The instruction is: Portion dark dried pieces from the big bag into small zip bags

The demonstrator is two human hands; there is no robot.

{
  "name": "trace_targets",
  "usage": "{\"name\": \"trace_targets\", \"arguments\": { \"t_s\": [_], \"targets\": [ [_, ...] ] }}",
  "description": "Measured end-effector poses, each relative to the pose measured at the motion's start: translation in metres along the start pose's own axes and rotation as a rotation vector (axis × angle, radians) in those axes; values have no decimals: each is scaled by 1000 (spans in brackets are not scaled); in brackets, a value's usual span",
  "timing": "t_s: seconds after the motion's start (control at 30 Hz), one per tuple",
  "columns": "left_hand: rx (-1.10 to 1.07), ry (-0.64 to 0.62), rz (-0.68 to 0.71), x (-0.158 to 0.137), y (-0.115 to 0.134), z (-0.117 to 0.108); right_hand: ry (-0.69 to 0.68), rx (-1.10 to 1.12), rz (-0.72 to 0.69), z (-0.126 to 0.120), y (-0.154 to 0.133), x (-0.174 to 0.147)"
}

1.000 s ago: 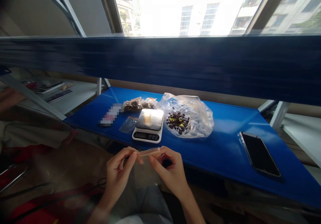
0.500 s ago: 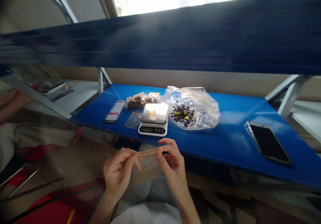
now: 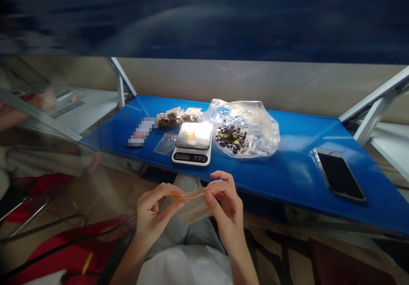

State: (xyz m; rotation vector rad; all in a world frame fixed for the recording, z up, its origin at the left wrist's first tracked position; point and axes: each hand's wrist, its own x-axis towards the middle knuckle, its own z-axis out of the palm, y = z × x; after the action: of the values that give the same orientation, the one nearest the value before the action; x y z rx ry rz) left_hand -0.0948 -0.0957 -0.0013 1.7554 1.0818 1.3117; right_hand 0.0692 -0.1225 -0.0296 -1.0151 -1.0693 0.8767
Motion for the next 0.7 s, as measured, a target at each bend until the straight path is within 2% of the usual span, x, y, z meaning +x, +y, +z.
{"name": "trace_targets", "arguments": {
  "t_s": [0.23,0.5,0.63,0.7],
  "targets": [
    [-17,-66,-56,3,4,9,10,57,55,-2,-2,3],
    [23,26,-16,7,3,15,-131,-89,57,-6,-7,11],
    [-24,-108,-32,12,4,16,-96,-97,89,-9,-4,13],
    [-47,-130,-41,14,4,17,-82,-91,88,-9,-4,16]
  ]
}}
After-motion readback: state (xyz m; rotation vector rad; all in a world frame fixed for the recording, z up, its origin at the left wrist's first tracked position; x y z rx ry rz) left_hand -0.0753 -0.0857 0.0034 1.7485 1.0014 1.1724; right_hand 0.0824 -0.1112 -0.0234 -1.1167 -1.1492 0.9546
